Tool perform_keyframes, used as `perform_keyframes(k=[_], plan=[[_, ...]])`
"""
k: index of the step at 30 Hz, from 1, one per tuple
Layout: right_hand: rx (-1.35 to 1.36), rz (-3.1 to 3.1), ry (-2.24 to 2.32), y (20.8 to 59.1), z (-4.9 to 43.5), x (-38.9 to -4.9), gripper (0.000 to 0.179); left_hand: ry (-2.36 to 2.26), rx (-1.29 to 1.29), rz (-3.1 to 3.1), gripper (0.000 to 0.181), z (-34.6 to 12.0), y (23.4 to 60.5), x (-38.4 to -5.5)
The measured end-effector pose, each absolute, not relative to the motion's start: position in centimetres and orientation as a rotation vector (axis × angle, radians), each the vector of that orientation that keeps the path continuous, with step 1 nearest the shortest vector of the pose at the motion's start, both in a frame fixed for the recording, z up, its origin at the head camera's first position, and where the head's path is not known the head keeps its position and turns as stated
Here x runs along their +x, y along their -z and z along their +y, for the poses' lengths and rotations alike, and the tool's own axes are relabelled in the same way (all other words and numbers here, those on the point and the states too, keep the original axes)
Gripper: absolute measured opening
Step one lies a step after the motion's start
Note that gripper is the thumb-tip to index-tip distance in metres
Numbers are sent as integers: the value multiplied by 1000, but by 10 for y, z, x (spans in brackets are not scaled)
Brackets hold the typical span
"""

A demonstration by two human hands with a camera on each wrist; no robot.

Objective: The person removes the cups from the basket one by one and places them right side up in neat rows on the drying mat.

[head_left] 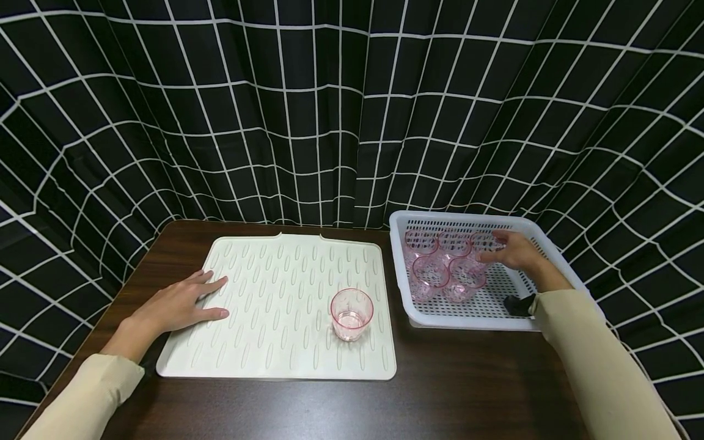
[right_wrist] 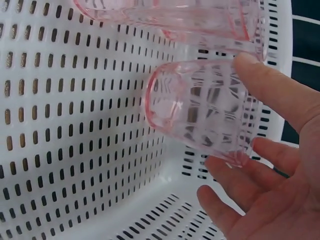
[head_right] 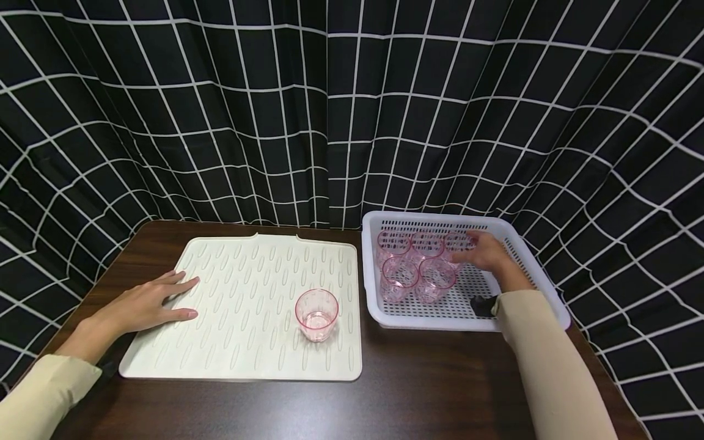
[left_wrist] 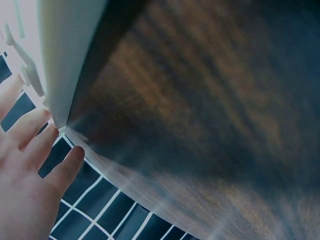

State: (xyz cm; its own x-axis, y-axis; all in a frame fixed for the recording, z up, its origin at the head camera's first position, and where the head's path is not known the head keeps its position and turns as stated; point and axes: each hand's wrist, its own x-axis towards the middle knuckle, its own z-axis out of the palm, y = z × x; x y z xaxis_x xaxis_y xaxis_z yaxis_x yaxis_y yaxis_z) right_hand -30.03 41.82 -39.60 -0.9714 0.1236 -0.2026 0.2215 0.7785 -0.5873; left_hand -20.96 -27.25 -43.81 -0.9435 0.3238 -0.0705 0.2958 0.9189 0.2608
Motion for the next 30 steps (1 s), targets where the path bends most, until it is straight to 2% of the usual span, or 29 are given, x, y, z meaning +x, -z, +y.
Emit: perform_keyframes(k=[4, 12, 25, 30], plan=[[270, 2832, 987, 400, 419, -302, 98, -376, 486, 2973, 96, -272, 438, -209], [241, 2900, 947, 360, 389, -279, 92, -380, 498, 2968, 95, -273, 438, -209], [298, 3187, 1010, 327, 367, -261, 98, -383, 513, 2973, 94, -273, 438, -209], [258, 3260, 1088, 319, 352, -257, 96, -384, 499, 2973, 94, -272, 438, -209]])
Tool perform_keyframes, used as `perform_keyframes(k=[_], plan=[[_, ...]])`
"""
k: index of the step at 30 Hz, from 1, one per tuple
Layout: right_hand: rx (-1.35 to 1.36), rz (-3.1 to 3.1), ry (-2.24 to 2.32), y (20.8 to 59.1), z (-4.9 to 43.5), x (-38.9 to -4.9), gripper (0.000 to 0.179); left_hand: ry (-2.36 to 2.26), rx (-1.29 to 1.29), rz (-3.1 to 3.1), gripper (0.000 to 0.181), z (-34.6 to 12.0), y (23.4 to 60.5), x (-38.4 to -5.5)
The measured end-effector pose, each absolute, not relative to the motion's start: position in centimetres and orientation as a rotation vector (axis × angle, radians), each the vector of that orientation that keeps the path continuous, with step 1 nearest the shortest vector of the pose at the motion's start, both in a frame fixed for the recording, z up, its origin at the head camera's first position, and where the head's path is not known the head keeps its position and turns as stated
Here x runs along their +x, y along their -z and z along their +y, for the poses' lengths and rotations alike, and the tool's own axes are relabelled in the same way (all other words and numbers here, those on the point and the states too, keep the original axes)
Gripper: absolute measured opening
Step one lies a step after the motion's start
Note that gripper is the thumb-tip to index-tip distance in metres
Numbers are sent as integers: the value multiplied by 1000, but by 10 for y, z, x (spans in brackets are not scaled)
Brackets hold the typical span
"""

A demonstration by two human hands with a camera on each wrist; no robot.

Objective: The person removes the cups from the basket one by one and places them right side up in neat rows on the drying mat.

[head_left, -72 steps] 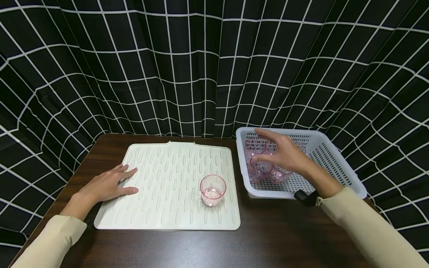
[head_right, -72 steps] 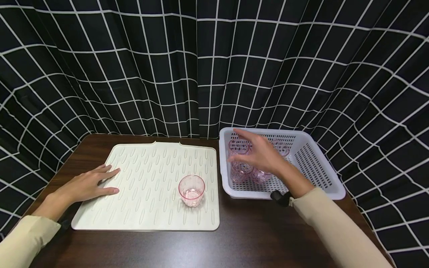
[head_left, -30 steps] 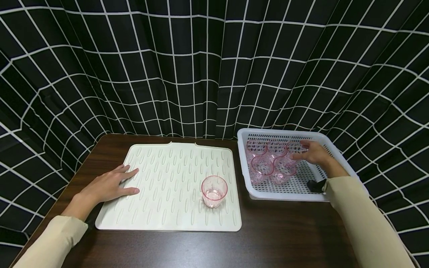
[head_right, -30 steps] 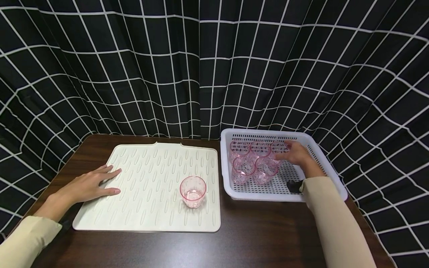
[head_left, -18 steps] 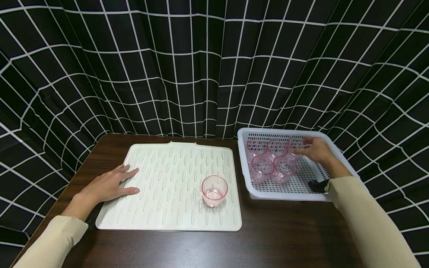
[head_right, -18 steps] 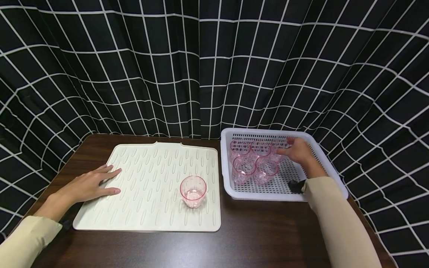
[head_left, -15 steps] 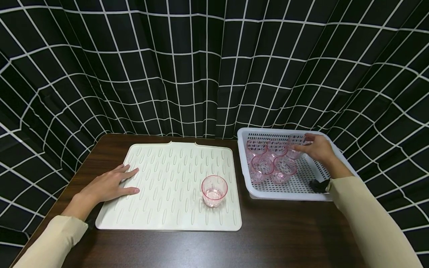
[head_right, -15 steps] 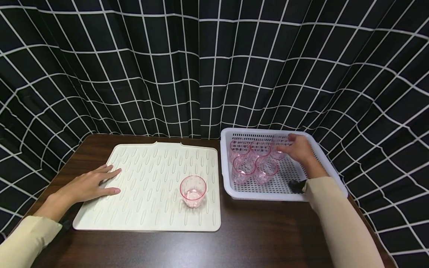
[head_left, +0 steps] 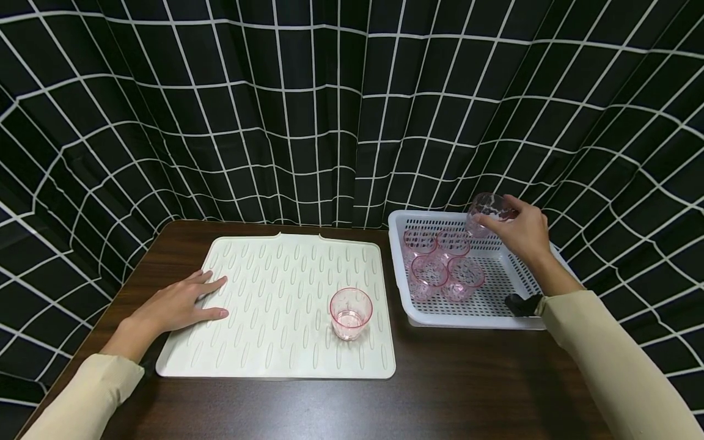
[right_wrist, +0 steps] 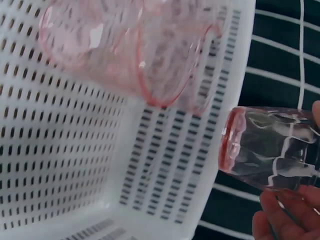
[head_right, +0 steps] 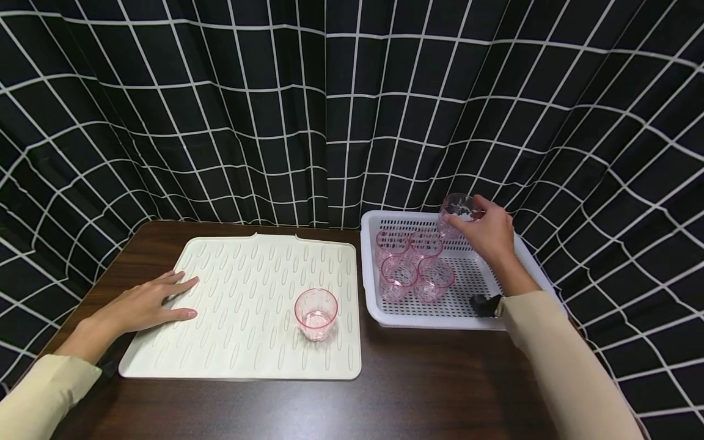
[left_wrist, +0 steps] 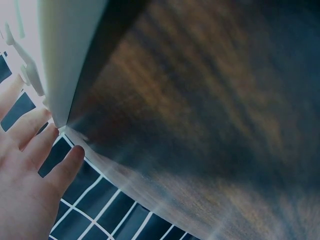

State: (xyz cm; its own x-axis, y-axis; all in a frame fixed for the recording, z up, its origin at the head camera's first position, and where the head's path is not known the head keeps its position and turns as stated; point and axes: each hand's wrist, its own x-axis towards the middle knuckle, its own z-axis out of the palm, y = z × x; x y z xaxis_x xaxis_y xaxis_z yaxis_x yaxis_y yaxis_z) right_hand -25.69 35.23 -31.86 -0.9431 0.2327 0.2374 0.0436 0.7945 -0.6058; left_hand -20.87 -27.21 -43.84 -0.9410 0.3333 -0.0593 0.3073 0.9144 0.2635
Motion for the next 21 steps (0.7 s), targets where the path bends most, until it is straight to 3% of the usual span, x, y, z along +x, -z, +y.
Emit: perform_keyframes(k=[12, 21], plan=[[-29, -2638, -960, 309, 298, -252, 92, -375, 489, 2971, 96, -273, 440, -210], [195, -2666, -979, 308, 256, -251, 79, -360, 503, 2976, 96, -274, 440, -211]])
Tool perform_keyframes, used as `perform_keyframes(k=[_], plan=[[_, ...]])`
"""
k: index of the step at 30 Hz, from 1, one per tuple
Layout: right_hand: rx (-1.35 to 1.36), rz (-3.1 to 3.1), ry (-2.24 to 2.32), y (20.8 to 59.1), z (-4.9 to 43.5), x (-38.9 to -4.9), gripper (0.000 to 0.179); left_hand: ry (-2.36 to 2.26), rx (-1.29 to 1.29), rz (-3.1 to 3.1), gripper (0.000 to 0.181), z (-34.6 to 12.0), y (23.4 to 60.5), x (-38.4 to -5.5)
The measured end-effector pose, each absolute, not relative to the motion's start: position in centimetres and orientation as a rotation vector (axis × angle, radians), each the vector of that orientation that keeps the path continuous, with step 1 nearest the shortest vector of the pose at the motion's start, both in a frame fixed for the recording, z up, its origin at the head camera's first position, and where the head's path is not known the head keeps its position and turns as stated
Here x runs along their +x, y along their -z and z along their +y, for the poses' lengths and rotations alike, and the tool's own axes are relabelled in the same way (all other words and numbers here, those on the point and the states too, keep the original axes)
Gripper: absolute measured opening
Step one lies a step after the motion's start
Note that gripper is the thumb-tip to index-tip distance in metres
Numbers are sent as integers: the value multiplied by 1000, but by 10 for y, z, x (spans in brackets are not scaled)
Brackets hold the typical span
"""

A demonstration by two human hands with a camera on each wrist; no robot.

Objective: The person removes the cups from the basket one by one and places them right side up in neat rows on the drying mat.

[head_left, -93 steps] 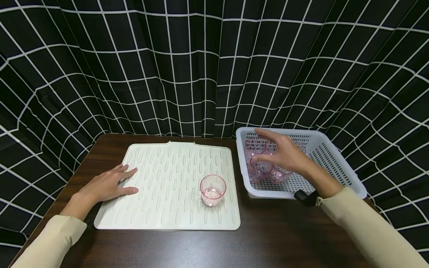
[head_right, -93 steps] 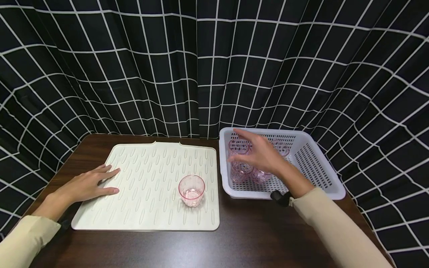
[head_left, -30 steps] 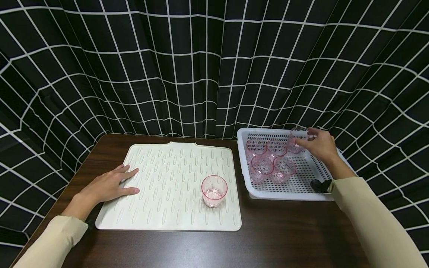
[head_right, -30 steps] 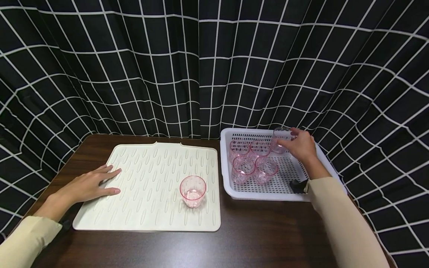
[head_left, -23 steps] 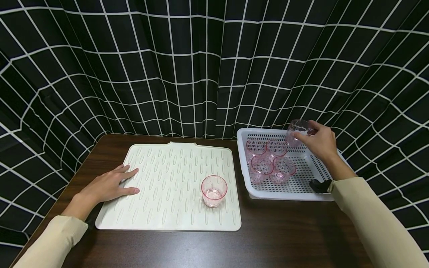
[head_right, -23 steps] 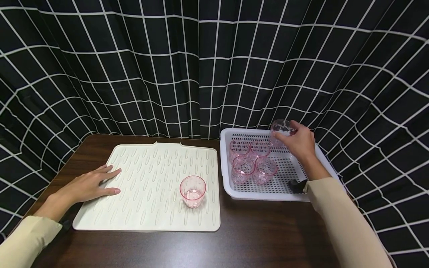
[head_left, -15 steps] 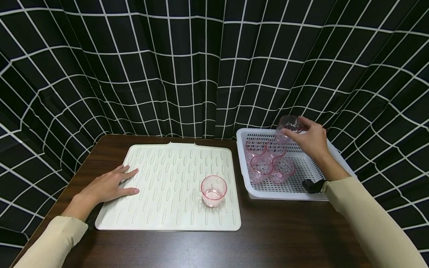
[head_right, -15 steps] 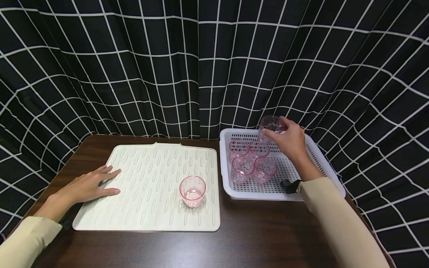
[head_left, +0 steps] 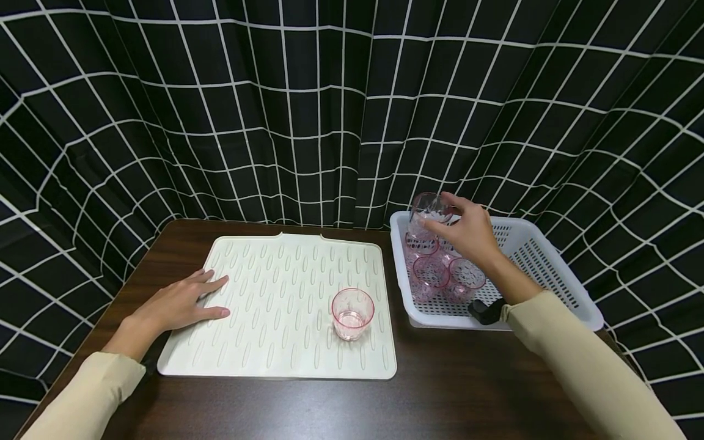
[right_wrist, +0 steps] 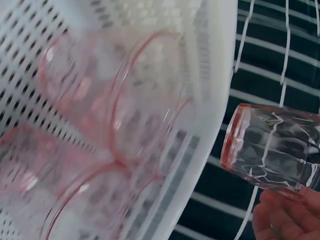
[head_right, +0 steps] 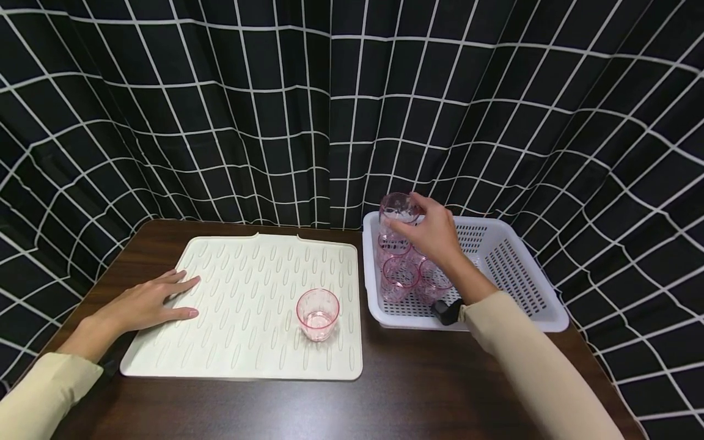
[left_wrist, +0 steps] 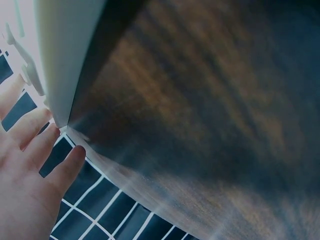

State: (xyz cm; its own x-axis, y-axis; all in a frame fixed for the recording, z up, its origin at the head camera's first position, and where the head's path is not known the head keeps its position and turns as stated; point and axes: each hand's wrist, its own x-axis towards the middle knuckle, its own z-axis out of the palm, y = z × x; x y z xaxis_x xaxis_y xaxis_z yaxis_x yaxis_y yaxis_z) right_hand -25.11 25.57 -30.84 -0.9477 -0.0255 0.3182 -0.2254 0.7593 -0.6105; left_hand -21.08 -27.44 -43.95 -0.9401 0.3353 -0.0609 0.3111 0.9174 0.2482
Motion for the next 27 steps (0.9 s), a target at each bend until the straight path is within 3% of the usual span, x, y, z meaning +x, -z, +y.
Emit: perform_keyframes(k=[9, 27], plan=[[355, -2728, -1006, 305, 209, -250, 79, -364, 514, 2969, 93, -273, 436, -210], [411, -2842, -974, 316, 146, -245, 75, -368, 506, 2960, 98, -274, 438, -211]])
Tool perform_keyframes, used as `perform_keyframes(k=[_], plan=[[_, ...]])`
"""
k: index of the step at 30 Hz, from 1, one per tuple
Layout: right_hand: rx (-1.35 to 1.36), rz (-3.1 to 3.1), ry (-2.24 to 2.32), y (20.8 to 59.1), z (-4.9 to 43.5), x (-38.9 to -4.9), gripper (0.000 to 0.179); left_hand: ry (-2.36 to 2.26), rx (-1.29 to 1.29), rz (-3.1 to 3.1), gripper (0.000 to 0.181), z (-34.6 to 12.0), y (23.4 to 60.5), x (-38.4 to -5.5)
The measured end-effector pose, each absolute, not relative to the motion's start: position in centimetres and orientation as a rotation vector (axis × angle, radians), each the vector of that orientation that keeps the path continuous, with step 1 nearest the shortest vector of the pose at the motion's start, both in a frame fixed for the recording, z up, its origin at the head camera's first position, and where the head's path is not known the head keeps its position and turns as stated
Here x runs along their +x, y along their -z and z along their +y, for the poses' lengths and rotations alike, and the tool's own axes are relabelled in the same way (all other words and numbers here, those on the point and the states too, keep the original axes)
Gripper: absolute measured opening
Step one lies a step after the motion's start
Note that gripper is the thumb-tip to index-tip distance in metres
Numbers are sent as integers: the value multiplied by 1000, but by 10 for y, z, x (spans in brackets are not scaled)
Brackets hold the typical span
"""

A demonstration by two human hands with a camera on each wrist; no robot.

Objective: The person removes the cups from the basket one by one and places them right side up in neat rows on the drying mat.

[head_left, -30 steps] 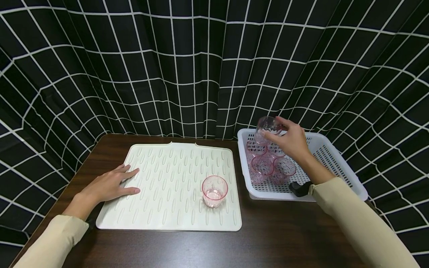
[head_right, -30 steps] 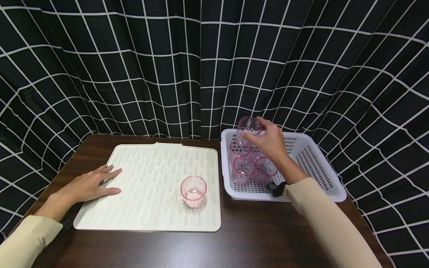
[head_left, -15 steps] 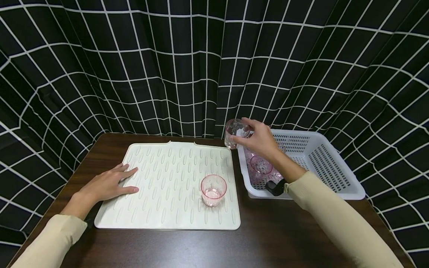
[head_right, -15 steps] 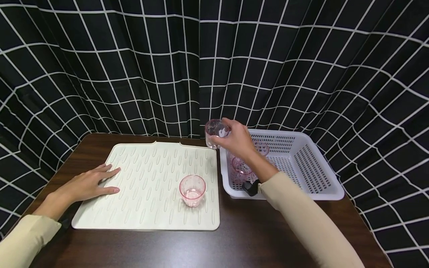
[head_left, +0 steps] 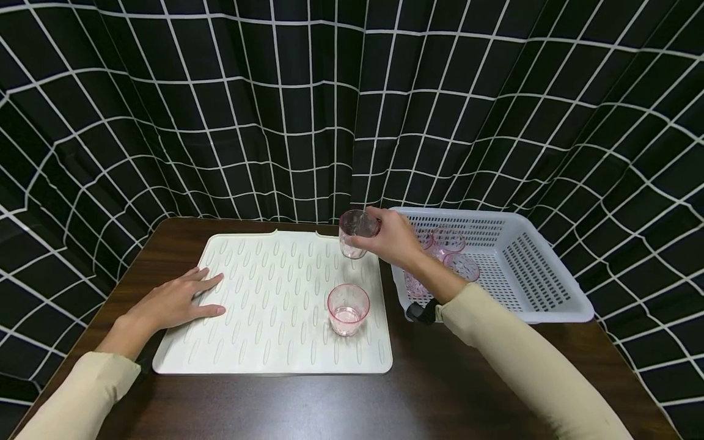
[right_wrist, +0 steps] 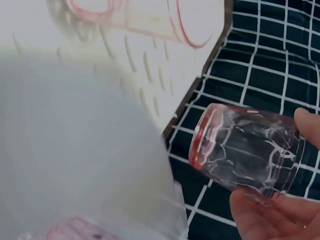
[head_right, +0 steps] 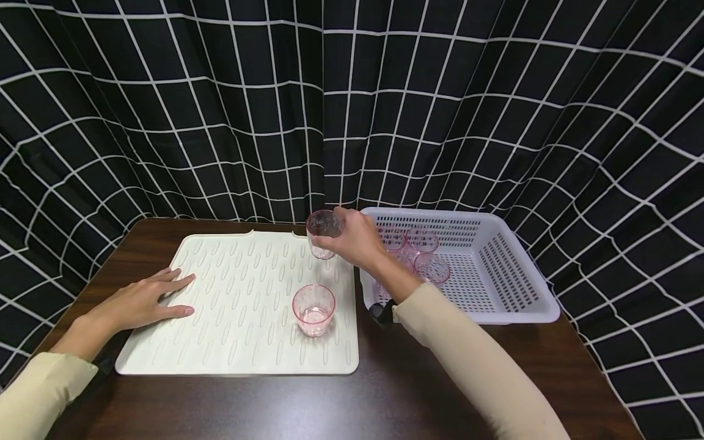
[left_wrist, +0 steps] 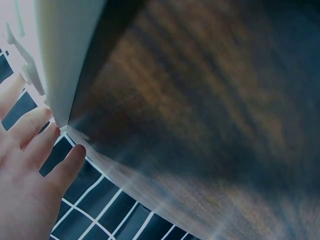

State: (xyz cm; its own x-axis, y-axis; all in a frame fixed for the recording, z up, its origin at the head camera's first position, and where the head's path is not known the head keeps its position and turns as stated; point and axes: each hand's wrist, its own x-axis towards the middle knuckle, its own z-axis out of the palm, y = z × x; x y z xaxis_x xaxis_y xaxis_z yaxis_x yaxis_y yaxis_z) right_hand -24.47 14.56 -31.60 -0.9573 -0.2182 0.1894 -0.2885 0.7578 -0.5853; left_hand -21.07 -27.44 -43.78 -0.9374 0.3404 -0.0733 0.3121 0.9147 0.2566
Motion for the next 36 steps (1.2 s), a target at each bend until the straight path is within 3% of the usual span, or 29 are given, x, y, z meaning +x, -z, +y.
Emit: perform_keyframes(k=[36], plan=[[60, -3074, -897, 361, 102, -244, 86, -386, 520, 2956, 102, -274, 438, -210]])
